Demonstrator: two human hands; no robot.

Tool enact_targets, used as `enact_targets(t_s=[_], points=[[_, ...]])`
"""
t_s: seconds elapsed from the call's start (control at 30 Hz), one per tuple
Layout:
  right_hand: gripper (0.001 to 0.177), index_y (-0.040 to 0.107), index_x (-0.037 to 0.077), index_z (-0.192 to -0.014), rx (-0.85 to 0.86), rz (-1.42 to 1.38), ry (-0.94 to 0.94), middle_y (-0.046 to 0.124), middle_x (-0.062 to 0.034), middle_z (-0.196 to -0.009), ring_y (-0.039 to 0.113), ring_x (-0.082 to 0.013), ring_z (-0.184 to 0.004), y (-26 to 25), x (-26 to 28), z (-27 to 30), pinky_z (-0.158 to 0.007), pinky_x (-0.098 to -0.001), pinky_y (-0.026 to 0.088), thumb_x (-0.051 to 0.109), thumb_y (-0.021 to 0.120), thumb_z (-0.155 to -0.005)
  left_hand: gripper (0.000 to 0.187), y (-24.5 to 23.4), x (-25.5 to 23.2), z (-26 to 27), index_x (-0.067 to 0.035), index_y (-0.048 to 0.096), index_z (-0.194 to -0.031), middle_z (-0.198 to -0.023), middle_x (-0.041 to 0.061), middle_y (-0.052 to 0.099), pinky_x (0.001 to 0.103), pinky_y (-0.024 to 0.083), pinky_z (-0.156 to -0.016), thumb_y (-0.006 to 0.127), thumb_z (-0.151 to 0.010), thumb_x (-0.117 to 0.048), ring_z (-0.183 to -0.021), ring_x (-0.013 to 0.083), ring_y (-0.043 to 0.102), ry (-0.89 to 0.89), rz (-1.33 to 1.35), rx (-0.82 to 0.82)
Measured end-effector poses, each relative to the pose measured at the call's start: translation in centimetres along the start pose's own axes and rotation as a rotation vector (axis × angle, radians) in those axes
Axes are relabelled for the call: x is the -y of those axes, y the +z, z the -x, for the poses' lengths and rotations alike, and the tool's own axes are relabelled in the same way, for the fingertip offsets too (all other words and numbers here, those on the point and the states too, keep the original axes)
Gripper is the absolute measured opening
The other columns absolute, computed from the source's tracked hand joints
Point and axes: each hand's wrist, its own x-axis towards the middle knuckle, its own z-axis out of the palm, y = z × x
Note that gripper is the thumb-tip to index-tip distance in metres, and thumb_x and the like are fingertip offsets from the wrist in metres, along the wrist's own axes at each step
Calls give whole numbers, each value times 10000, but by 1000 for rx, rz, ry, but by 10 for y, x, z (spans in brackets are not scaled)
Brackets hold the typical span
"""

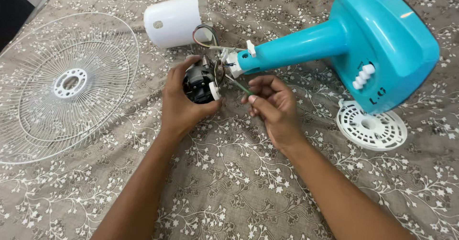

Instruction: The person uses a screwdriver to remove screws from the rear housing of a table fan, detaches the housing, and pulls the motor assembly out of the fan neck. The person then removes the motor mounting bracket from the neck.

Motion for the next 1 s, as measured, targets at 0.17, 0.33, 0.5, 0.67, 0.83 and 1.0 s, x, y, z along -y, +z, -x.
enact_targets(t_s=[0.17,0.33,0.5,0.67,0.83,1.0], points=[[239,726,6,-1158,-97,325,-54,723,-34,-865,575,-34,-657,11,0,11,-550,-206,450,-8,651,-931,933,2,14,-10,-107,522,-1464,-1403,129,596,431,507,-1134,894,-619,-241,-1317,303,621,204,74,105],[159,776,17,-1045,-169,514,-157,678,37,-751,532,2,-632,14,2,20,-547,-190,389,13,663,-933,947,4,20,-7,-102,485,-1476,-1423,125,564,429,505,-1143,887,-631,-247,-1317,298,609,207,137,143],[159,787,17,-970,-168,530,-143,661,43,-707,532,2,-606,12,4,20,-535,-193,384,7,645,-899,966,5,19,-6,-102,462,-1492,-1446,147,500,432,487,-1154,883,-637,-259,-1339,318,575,182,136,159],[160,787,6,-957,-169,476,-129,618,46,-663,492,3,-569,9,2,20,-510,-201,343,21,635,-909,972,4,16,-5,-108,462,-1511,-1447,162,496,451,455,-1189,891,-652,-256,-1381,336,538,180,85,166],[167,789,6,-950,-164,506,-140,642,41,-663,511,3,-556,9,3,18,-498,-204,361,27,631,-900,971,5,15,-5,-109,462,-1508,-1432,159,491,455,467,-1177,890,-650,-260,-1370,336,542,167,107,165],[181,794,18,-955,-142,527,-105,625,50,-658,488,-4,-556,5,5,14,-502,-218,336,39,625,-894,972,5,16,-5,-108,458,-1508,-1449,161,487,464,470,-1175,892,-652,-264,-1379,339,540,167,106,165]])
